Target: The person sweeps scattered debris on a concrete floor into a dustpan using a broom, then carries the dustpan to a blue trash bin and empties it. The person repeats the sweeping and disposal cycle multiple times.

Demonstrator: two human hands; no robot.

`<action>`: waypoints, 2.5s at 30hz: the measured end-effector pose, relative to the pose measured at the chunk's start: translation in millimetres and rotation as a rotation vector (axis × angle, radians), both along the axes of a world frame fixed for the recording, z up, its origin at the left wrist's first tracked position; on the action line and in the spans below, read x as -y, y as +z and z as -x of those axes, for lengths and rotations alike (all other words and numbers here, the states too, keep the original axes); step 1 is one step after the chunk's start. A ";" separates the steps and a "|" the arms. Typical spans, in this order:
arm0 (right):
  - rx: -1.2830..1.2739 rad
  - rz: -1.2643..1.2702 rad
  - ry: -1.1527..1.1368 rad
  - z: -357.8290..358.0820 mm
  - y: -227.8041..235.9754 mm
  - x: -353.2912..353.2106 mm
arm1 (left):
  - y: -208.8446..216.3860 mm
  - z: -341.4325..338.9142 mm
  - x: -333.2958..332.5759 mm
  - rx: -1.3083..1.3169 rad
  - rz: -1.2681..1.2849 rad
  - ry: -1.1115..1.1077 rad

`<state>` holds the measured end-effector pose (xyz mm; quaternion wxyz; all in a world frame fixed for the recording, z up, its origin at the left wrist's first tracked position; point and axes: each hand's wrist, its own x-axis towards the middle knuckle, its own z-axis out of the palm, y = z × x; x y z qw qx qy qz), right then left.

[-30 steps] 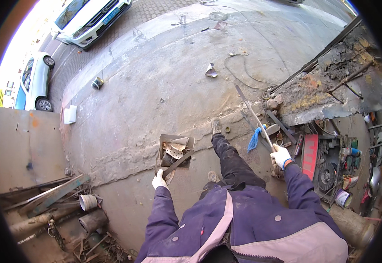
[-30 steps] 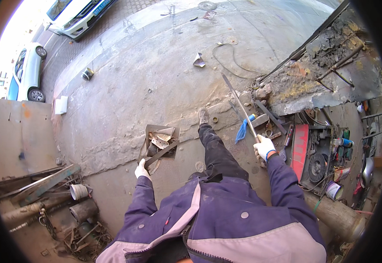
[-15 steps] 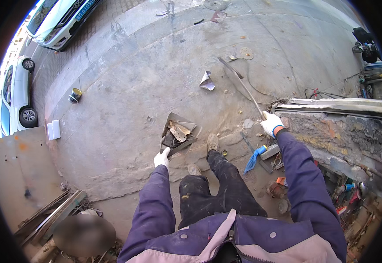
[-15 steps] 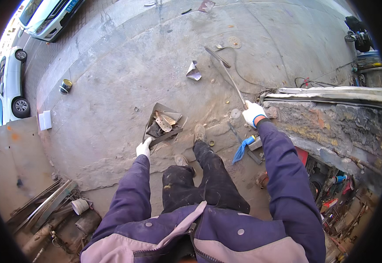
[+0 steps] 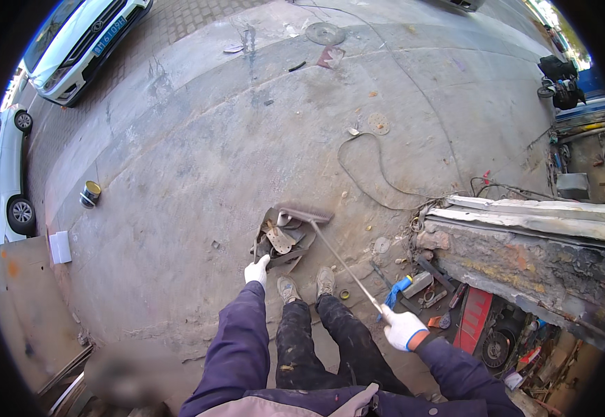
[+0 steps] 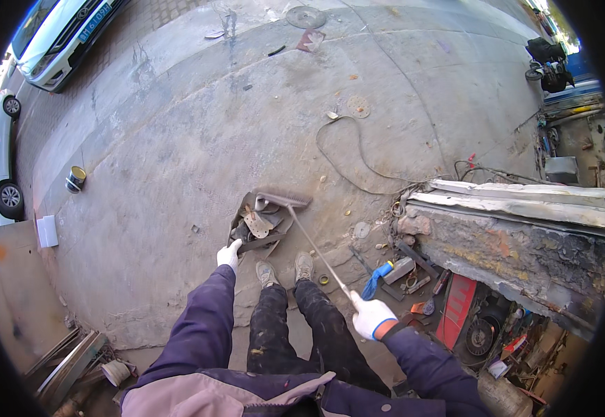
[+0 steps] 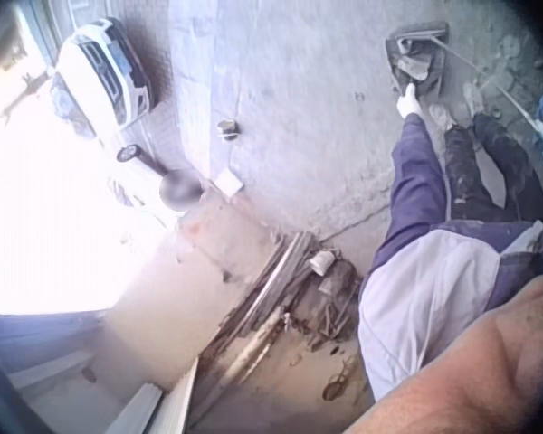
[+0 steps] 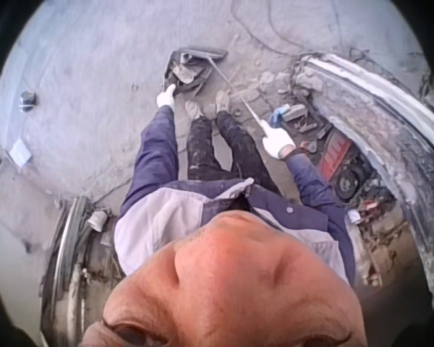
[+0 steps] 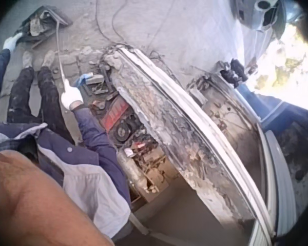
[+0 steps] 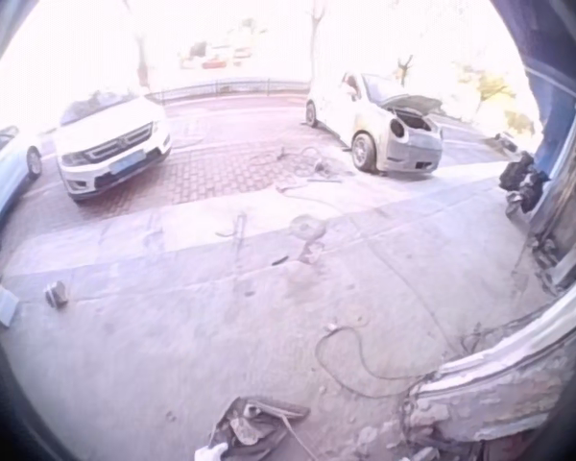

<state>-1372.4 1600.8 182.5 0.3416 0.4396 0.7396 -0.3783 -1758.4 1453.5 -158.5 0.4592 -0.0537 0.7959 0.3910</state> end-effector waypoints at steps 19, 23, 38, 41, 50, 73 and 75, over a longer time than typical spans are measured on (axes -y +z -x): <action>-0.122 0.227 -1.008 -41.6 283.9 -133.7 | 229.5 126.0 10.2 0.064 -0.129 0.158; -0.308 0.123 -1.228 -77.2 200.6 -221.6 | 279.1 148.7 -47.9 -0.046 -0.203 0.143; -0.162 0.263 -1.279 114.5 -37.4 -571.8 | 372.5 186.4 -384.7 -0.121 -0.227 0.435; -0.334 0.315 -1.372 72.1 2.6 -617.1 | 365.7 201.9 -429.3 -0.128 -0.194 0.449; -0.212 0.100 -1.603 51.8 -63.2 -731.0 | 328.3 252.0 -500.3 -0.075 -0.258 0.472; 0.146 -0.429 -0.432 450.1 -33.1 -865.7 | 312.9 446.5 -429.5 -0.025 -0.187 0.622; 0.153 -0.439 -0.386 490.1 -48.1 -873.6 | 322.0 453.9 -425.0 -0.035 -0.147 0.662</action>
